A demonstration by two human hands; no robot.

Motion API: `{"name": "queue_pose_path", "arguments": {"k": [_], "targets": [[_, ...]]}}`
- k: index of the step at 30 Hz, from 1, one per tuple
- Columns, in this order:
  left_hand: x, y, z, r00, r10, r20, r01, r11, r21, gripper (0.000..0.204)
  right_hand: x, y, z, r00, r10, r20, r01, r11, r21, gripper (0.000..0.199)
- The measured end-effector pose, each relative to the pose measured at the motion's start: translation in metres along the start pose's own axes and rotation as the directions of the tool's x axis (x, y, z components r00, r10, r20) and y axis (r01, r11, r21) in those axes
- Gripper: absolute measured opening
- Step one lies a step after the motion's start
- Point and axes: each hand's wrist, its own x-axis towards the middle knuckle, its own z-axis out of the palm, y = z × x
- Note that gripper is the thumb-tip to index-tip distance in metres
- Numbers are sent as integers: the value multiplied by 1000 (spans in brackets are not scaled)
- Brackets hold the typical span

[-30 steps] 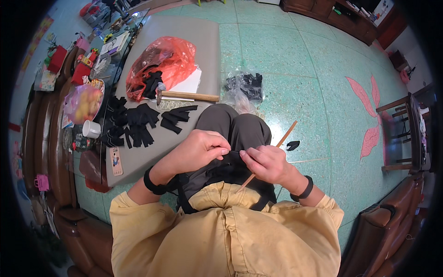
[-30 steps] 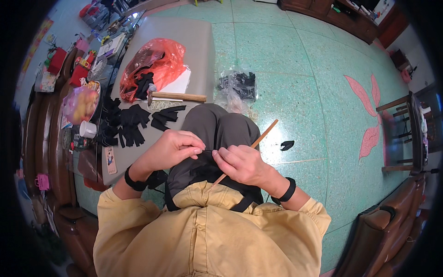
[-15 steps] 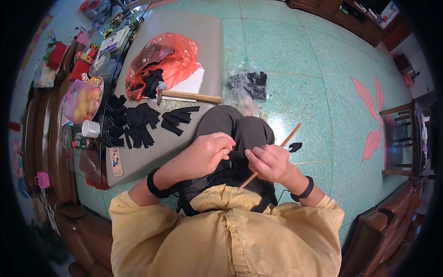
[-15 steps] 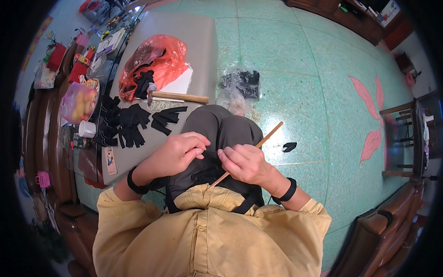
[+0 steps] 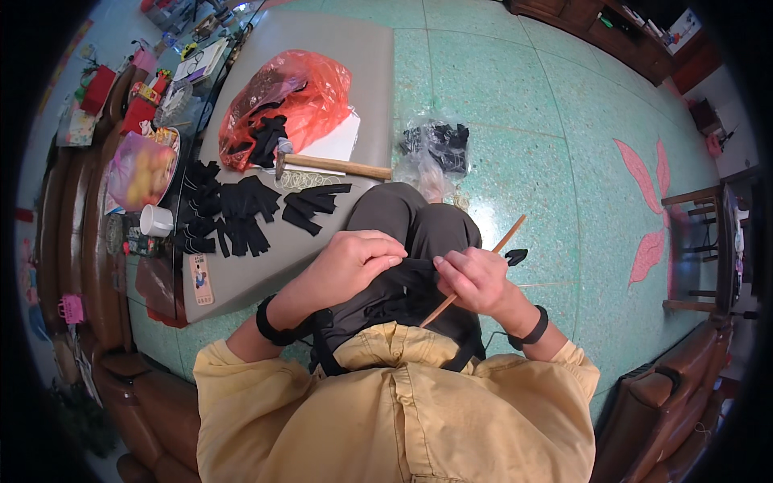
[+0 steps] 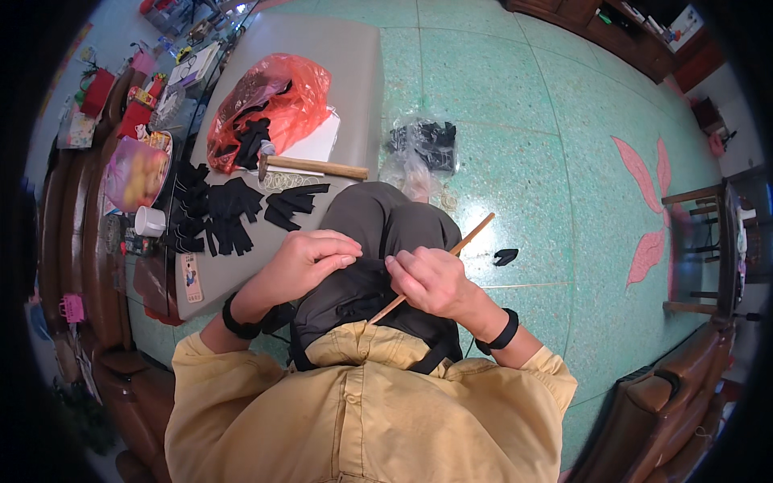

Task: The person assembles small black fabric strips using a thin wooden stick, inserting the stick into the fabric by hand and pulling it through.

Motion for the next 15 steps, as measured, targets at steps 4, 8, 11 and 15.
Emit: {"name": "queue_pose_path", "arguments": {"k": [4, 8, 11, 15], "targets": [[-1, -2, 3, 1000, -4, -23, 4, 1000, 1, 12, 2, -1, 0, 998, -62, 1, 62, 998, -28, 28], [-3, 0, 5, 999, -4, -45, 7, 998, 68, 9, 1, -2, 3, 997, -70, -17, 69, 996, -59, 28], [-4, 1, 8, 986, 61, -153, -41, 990, 132, 7, 2, -2, 5, 996, 93, -11, -92, 992, 83, 29], [-3, 3, 12, 941, 151, -304, -107, 982, 154, 9, 0, -13, 9, 769, 638, 47, -583, 668, 462, 27]]}}
